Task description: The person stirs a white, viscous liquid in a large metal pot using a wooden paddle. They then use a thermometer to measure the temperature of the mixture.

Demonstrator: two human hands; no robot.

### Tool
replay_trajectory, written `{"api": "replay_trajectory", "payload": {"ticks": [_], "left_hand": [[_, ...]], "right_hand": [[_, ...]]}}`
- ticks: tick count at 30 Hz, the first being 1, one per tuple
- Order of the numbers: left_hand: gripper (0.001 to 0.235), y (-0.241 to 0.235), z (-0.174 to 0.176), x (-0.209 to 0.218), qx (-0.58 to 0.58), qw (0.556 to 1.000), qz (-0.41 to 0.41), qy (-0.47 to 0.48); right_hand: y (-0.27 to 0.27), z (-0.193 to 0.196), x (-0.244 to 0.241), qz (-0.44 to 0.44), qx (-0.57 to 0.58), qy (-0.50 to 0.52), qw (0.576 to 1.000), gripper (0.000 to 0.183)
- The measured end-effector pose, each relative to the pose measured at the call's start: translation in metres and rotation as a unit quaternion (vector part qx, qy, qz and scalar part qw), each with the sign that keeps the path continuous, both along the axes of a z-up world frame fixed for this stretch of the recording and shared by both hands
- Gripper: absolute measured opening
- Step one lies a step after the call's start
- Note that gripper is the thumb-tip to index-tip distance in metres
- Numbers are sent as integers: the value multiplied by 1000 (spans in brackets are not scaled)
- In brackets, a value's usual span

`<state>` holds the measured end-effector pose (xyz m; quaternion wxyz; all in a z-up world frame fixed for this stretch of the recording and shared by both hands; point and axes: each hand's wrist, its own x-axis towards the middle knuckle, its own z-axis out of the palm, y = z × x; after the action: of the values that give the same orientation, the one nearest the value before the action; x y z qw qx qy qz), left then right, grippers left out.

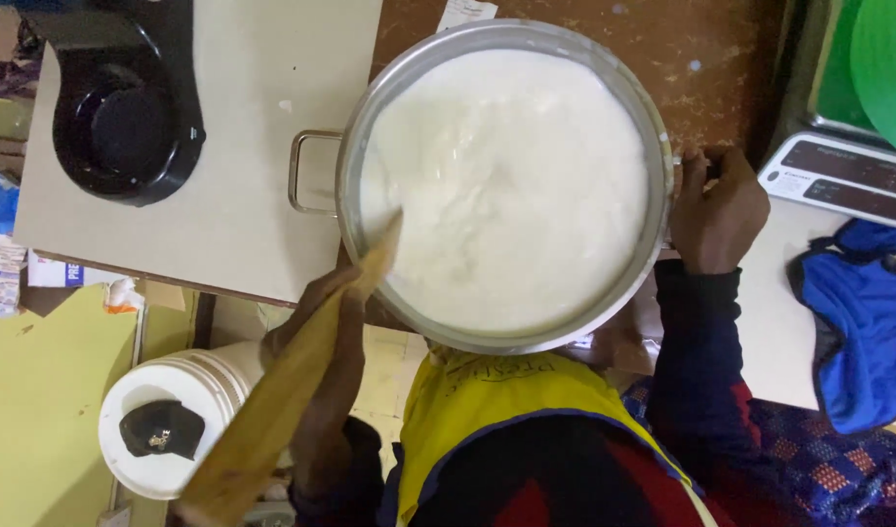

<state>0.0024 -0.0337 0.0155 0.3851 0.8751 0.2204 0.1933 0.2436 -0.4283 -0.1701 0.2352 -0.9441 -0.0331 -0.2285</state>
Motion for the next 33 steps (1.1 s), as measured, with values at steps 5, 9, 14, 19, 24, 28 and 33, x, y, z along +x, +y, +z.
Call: {"api": "replay_trajectory", "payload": {"ticks": [5,9,14,19,24,28,33], "left_hand": [[12,3,3,-12,-20,996,-49,67],[29,-28,-10,9,-176,969,-156,76],[32,-79,-67,40,-246,951,-186,-15],[42,-80,-115,74,-75,949,-271,-143],[46,-55,-116,98,-102,950,-248,-162],[43,-29,-113,90,-173,952,-163,-191],[29,-6,-30,53,-3,999,-27,-34]], "right_hand": [[3,5,1,-14,-1,24,1000,22],[2,7,0,-11,-12,16,1000,18],[3,6,-1,-21,-7,33,999,17],[3,11,0,5,-14,6,1000,21],[4,9,1,-9,-12,12,1000,21],[8,15,-4,-18,3,36,999,20],[9,16,-5,-15,8,31,999,20]]}}
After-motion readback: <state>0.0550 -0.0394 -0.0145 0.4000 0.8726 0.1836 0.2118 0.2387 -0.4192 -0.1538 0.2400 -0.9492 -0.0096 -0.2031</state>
